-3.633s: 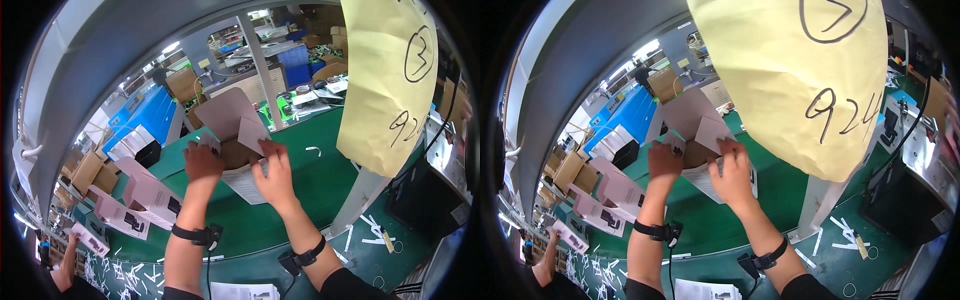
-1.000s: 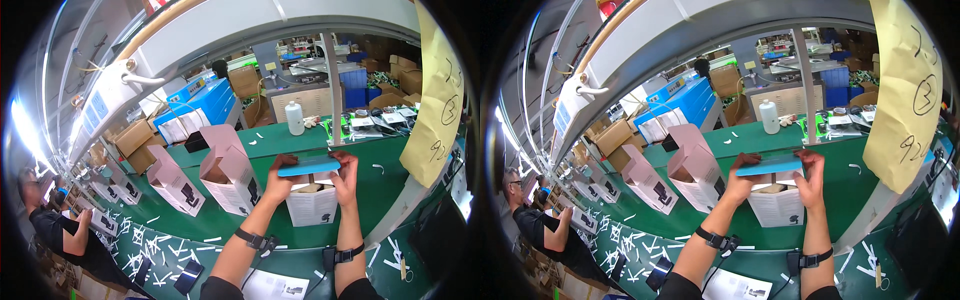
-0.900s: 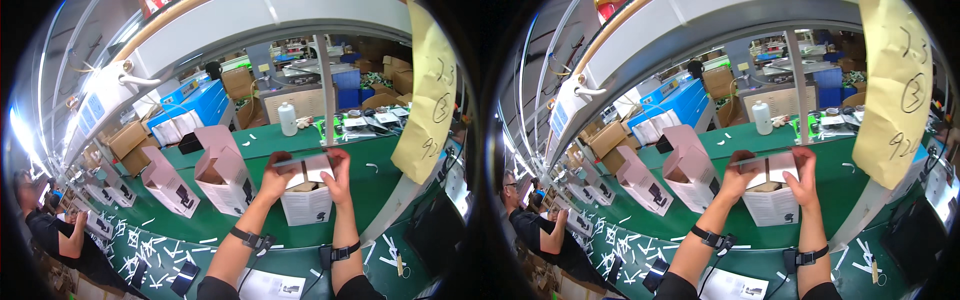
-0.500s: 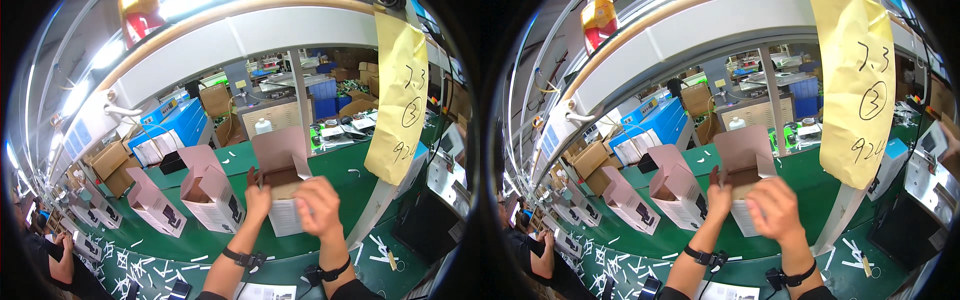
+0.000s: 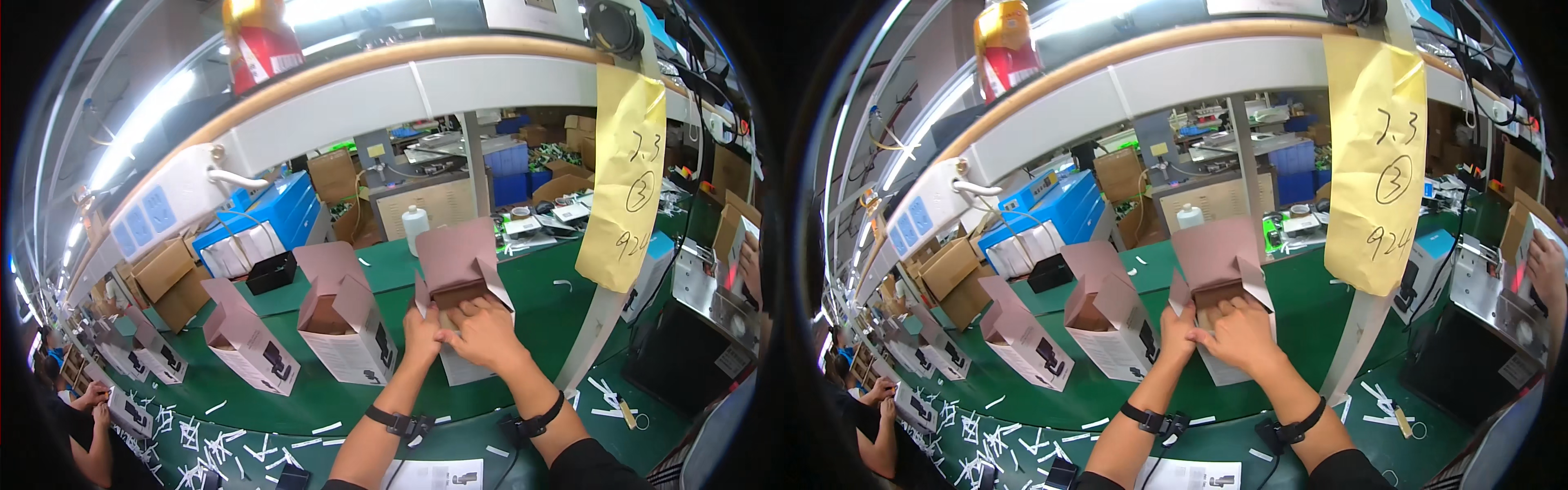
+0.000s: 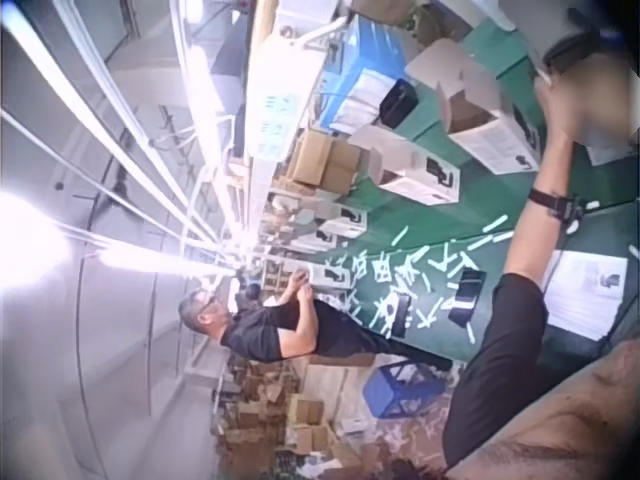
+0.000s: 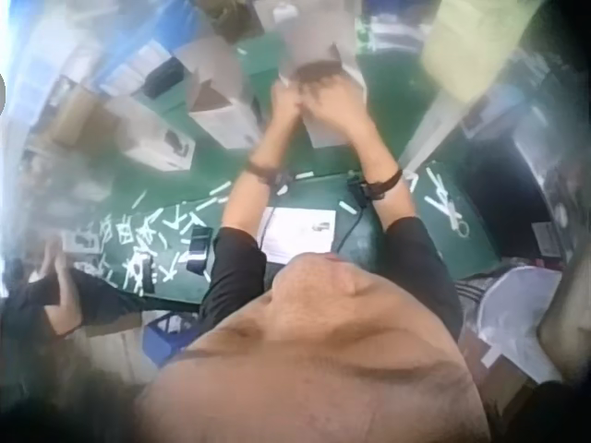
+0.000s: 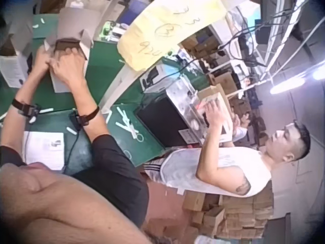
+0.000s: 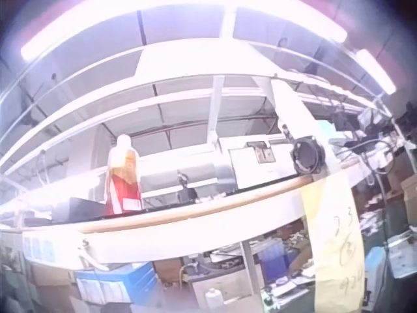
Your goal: Packing electronic device components and manuals into retail boxes on an assembly line.
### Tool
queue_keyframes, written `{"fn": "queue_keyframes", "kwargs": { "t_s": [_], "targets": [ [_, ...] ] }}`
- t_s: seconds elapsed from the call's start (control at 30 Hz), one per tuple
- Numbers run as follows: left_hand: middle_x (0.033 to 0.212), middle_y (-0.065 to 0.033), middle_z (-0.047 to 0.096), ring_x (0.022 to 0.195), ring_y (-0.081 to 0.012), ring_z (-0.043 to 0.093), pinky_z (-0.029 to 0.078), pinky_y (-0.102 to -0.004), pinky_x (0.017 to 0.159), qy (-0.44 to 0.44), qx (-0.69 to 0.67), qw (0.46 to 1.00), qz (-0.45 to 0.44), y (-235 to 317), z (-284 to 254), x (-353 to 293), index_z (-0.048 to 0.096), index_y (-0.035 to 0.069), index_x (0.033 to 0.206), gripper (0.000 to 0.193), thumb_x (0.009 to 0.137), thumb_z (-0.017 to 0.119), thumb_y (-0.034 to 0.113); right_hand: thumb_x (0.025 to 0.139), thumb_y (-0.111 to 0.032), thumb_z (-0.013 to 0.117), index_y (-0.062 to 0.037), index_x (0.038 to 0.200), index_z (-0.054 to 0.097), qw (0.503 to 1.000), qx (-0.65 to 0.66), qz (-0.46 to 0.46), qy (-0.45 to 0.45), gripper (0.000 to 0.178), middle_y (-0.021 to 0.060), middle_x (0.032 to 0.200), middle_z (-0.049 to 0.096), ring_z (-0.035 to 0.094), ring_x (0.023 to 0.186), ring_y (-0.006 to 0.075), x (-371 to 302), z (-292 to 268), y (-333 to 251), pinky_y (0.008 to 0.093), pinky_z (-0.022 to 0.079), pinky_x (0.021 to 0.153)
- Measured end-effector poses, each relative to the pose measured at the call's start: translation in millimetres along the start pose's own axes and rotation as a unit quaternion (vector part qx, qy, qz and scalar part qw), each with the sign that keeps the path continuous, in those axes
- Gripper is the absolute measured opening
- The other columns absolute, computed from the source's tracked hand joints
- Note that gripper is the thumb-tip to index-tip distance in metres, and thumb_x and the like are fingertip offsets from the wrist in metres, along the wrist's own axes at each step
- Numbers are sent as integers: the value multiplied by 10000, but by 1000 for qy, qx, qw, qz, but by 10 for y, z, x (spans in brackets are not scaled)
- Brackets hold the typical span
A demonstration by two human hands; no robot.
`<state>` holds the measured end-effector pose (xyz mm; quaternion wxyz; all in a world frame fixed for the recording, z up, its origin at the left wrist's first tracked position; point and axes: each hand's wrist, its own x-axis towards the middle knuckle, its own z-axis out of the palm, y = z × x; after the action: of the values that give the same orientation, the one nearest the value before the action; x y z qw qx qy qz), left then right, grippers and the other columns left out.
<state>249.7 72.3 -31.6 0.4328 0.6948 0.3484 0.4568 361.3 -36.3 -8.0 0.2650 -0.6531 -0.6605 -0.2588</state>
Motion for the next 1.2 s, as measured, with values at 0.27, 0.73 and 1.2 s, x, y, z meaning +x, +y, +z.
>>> {"fn": "queue_keyframes", "kwargs": {
  "t_s": [0.27,0.73,1.2],
  "targets": [
    [1359,-302,511,1259,-444,503,418,-478,1062,48,105,951,285,-42,-91,91,525,-81,1383,513,1018,576,275,889,-586,595,-84,959,768,996,-20,6,-90,536,77,897,738,688,881,251,172,-179,-28,397,560,697],
    [1482,-285,401,1363,-453,409,330,-491,1159,-84,118,945,292,163,73,-64,563,20,1417,433,1017,452,142,886,-101,571,49,1073,740,818,448,322,163,293,204,1324,580,573,1223,342,-302,50,591,360,414,1066],
    [1452,-201,478,1337,-321,443,416,-430,1045,38,-215,962,-161,68,304,155,463,189,1530,689,896,681,28,599,145,577,-48,1421,429,555,672,468,145,857,207,1284,542,576,1169,337,158,-122,713,400,534,917]
  ]
}}
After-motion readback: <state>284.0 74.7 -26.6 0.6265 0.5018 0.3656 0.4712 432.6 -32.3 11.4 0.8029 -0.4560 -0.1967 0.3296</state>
